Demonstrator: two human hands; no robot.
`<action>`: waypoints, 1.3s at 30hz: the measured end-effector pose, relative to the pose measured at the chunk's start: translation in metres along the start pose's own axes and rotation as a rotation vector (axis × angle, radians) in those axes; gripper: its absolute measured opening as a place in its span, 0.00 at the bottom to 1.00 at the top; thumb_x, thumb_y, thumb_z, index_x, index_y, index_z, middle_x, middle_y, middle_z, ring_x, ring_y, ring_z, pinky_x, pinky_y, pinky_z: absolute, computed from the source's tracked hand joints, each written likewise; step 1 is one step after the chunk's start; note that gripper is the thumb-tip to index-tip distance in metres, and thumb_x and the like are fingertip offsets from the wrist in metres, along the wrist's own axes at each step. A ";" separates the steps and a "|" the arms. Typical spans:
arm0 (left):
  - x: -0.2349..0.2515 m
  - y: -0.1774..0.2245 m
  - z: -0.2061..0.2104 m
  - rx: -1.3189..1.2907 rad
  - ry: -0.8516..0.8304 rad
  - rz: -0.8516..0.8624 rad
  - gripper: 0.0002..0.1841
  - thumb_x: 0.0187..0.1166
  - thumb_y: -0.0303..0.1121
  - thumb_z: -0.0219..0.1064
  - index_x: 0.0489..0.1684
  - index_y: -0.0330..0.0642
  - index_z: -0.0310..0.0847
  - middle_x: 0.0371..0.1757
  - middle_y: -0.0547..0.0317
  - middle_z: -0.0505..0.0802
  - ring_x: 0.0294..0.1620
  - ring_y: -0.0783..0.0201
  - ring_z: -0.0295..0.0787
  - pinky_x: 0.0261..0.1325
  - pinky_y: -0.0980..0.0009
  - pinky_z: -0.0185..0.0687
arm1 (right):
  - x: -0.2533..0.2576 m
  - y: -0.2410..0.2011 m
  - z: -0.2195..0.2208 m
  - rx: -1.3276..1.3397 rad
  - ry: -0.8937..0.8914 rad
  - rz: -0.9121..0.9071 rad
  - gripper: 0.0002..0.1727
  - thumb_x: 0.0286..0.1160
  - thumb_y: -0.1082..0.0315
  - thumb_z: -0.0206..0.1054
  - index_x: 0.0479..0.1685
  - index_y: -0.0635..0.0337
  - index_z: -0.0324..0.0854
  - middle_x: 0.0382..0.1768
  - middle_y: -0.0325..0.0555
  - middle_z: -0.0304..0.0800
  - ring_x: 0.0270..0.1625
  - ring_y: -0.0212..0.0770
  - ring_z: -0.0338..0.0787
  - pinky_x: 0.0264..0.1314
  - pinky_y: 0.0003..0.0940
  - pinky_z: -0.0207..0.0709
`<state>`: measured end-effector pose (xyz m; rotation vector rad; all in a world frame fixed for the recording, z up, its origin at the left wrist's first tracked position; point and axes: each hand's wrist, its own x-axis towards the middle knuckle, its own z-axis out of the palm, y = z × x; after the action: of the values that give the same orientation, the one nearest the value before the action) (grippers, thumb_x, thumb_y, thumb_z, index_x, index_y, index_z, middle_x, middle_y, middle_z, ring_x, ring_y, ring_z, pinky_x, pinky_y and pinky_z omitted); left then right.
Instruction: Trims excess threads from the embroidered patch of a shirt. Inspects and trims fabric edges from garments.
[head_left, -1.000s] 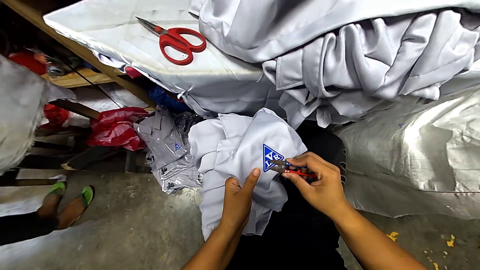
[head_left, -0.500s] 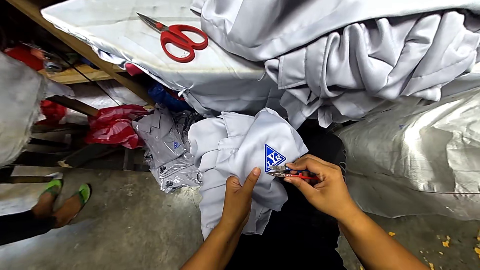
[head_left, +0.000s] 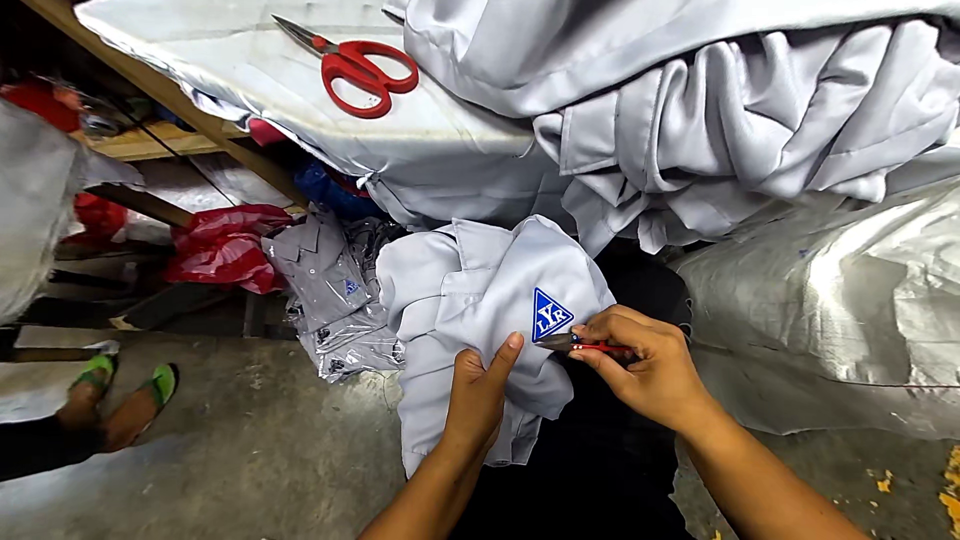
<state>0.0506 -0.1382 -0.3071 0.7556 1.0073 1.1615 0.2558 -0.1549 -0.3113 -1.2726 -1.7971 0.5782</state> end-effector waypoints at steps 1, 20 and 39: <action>0.000 0.001 0.000 -0.004 0.003 0.002 0.06 0.82 0.20 0.60 0.42 0.35 0.83 0.37 0.60 0.96 0.42 0.69 0.95 0.55 0.68 0.91 | 0.000 0.000 0.001 0.006 -0.003 0.003 0.12 0.77 0.62 0.72 0.42 0.63 0.92 0.38 0.43 0.93 0.39 0.22 0.85 0.43 0.12 0.77; 0.001 0.002 -0.003 -0.033 0.019 -0.014 0.07 0.83 0.19 0.58 0.43 0.36 0.82 0.37 0.59 0.96 0.42 0.68 0.95 0.55 0.68 0.92 | 0.000 0.006 -0.012 -0.019 0.084 0.051 0.13 0.72 0.63 0.75 0.44 0.64 0.92 0.42 0.42 0.93 0.38 0.19 0.84 0.39 0.10 0.76; -0.005 -0.001 0.001 -0.133 0.070 -0.053 0.06 0.85 0.22 0.55 0.51 0.35 0.77 0.41 0.57 0.96 0.45 0.67 0.95 0.57 0.66 0.91 | -0.008 0.005 0.015 0.103 0.216 0.112 0.14 0.71 0.64 0.76 0.44 0.69 0.89 0.40 0.43 0.92 0.34 0.17 0.81 0.35 0.09 0.74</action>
<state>0.0517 -0.1431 -0.3068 0.5831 0.9921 1.2030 0.2475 -0.1592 -0.3260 -1.3184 -1.5082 0.5650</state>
